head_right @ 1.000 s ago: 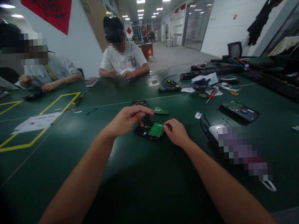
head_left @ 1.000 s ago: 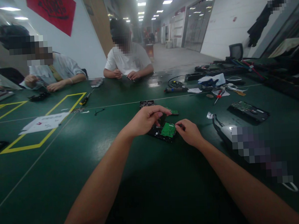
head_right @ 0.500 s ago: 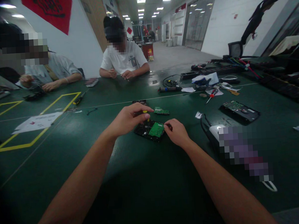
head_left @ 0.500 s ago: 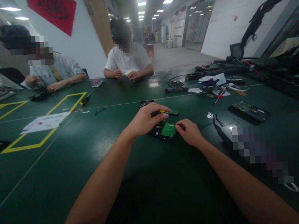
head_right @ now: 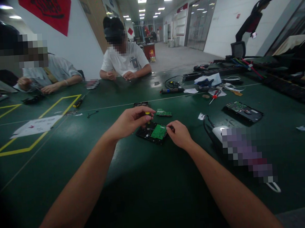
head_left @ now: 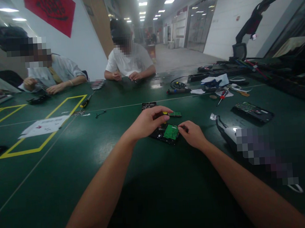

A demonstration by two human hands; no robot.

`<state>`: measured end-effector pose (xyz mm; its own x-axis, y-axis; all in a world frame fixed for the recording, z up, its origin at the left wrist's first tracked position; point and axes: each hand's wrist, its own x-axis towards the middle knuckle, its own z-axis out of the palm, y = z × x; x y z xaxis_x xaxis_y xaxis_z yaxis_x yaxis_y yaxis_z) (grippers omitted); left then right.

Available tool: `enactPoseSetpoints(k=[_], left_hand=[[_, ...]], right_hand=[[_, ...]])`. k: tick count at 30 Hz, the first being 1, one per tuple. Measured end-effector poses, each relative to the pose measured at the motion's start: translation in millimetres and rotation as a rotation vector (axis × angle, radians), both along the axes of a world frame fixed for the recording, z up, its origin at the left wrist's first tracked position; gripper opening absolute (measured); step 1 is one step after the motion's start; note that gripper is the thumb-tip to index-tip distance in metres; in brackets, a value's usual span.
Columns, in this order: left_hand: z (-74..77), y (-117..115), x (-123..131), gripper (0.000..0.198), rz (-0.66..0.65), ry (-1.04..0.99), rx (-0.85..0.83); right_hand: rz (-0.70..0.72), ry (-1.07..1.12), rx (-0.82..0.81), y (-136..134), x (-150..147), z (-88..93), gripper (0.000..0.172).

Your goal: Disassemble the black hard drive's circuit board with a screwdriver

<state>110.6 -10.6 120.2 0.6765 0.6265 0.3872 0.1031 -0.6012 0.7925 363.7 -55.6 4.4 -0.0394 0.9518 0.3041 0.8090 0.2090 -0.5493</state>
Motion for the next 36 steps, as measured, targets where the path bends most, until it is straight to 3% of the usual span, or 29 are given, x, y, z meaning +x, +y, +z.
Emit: enactPoseSetpoints(k=[7, 18, 24, 32, 36], left_hand=[[-0.6, 0.7, 0.3, 0.02, 0.156, 0.038, 0.22], [2.6, 1.5, -6.1, 0.033, -0.045, 0.031, -0.067], [1.7, 1.0, -3.4, 0.032, -0.022, 0.021, -0.036], [0.6, 4.5, -2.4, 0.017, 0.156, -0.023, 0.215], [2.5, 3.1, -4.3, 0.019, 0.105, -0.007, 0.168]], right_hand=[[0.006, -0.01, 0.013, 0.6, -0.3, -0.3, 0.018], [0.018, -0.008, 0.026, 1.7, 1.3, -2.4, 0.019], [0.005, -0.012, 0.017, 2.0, 1.5, -2.7, 0.018], [0.008, -0.018, 0.015, 2.4, 1.8, -2.3, 0.019], [0.014, -0.014, 0.025, 2.4, 1.9, -2.8, 0.019]])
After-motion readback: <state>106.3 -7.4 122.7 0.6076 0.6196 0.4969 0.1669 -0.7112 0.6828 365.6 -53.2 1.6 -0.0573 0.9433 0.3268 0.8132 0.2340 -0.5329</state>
